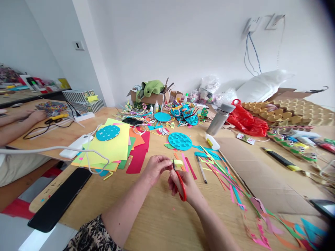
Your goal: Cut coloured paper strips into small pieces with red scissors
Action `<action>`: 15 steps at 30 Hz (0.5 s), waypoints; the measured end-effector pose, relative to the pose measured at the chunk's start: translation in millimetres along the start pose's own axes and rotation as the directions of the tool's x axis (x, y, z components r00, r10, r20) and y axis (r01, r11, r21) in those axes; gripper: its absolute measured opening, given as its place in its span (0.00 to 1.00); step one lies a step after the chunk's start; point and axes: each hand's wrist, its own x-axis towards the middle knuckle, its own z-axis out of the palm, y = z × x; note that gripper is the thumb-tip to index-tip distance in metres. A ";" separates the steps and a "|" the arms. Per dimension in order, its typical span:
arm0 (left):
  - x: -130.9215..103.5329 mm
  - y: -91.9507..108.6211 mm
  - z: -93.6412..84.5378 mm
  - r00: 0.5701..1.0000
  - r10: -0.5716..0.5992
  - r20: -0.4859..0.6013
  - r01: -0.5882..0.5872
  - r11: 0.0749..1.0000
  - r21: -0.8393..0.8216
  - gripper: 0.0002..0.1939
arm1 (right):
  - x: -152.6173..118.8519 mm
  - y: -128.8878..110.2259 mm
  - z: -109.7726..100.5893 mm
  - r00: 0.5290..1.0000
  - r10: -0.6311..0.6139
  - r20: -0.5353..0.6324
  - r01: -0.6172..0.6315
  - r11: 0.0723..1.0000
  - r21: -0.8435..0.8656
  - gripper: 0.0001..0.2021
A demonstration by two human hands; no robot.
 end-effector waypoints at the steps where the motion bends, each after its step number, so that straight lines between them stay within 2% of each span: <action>1: -0.1 0.0 0.1 1.000 -0.001 -0.001 0.001 1.000 0.000 0.07 | -0.1 -0.8 0.4 1.000 0.007 -0.003 -0.007 1.000 0.001 0.28; 15: -0.7 -1.2 0.6 1.000 -0.006 0.004 0.006 0.999 0.032 0.07 | -0.3 -4.1 1.3 0.998 0.037 -0.056 -0.036 0.999 0.013 0.25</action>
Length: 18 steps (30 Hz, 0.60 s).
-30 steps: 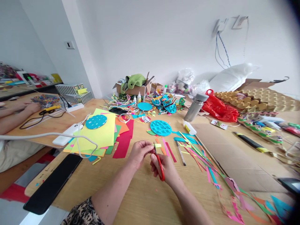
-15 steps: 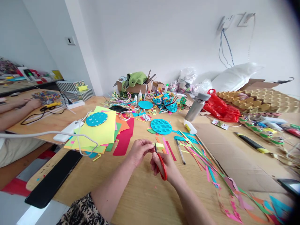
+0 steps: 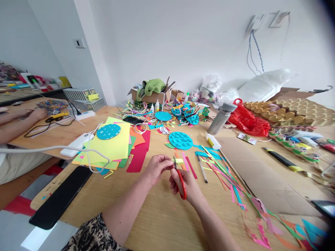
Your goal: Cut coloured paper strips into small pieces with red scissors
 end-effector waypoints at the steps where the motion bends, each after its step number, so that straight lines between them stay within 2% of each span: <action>1: 0.2 -0.6 -0.4 1.000 0.000 0.010 0.000 1.000 0.014 0.07 | -0.1 -0.4 0.2 1.000 -0.003 -0.012 0.002 1.000 -0.009 0.25; 8: 0.9 -2.2 -2.1 1.000 0.013 -0.014 -0.012 0.999 0.039 0.07 | -0.5 1.2 1.7 1.000 -0.004 -0.029 0.003 0.999 -0.037 0.24; 18: 0.6 -0.5 -1.2 1.000 -0.006 0.006 0.006 1.000 0.018 0.08 | -1.0 -1.5 0.0 1.000 -0.012 -0.025 0.011 0.999 -0.034 0.24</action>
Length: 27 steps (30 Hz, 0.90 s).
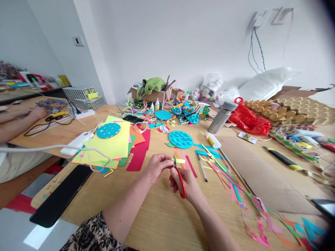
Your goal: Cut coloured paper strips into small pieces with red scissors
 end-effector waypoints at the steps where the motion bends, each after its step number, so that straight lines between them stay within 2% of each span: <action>1: -0.1 0.2 0.1 1.000 -0.002 0.002 0.002 1.000 -0.002 0.08 | -0.3 -0.3 -0.1 1.000 0.001 0.001 -0.001 1.000 -0.001 0.24; 7: -0.2 0.4 -0.4 1.000 -0.002 -0.009 0.002 1.000 -0.008 0.08 | -0.4 1.6 -0.3 1.000 0.012 0.007 -0.012 1.000 -0.002 0.24; 14: -1.1 2.6 1.9 1.000 -0.003 -0.022 0.002 1.000 -0.013 0.08 | 1.6 6.9 0.1 0.999 -0.034 0.018 0.034 0.999 0.041 0.24; 27: 0.1 2.8 -0.8 1.000 0.008 -0.007 -0.008 1.000 0.003 0.07 | -0.2 -0.9 -4.1 0.999 0.025 0.046 -0.024 1.000 -0.018 0.24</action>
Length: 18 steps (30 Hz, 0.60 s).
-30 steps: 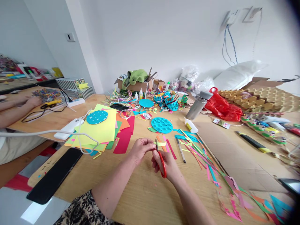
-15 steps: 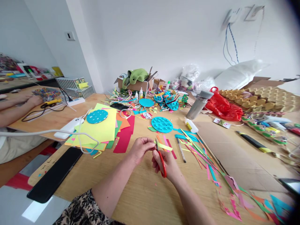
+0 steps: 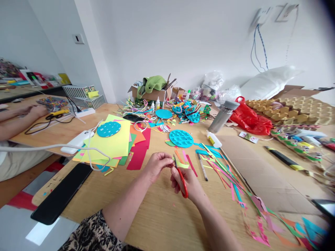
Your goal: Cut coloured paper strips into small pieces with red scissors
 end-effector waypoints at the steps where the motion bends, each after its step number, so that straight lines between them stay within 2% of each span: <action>1: 0.1 -0.2 -0.2 1.000 0.000 0.004 0.000 1.000 0.001 0.07 | 0.0 0.2 0.1 1.000 -0.001 -0.001 0.001 1.000 -0.002 0.23; 9: 0.1 -1.2 -0.7 1.000 -0.018 0.008 0.018 0.999 0.044 0.08 | 0.0 2.9 1.0 0.999 -0.041 -0.009 0.041 0.999 0.000 0.24; 18: 0.3 -1.0 -1.3 1.000 -0.007 0.020 0.006 0.999 0.043 0.07 | 1.0 3.7 -0.5 1.000 -0.016 0.000 0.016 1.000 -0.009 0.25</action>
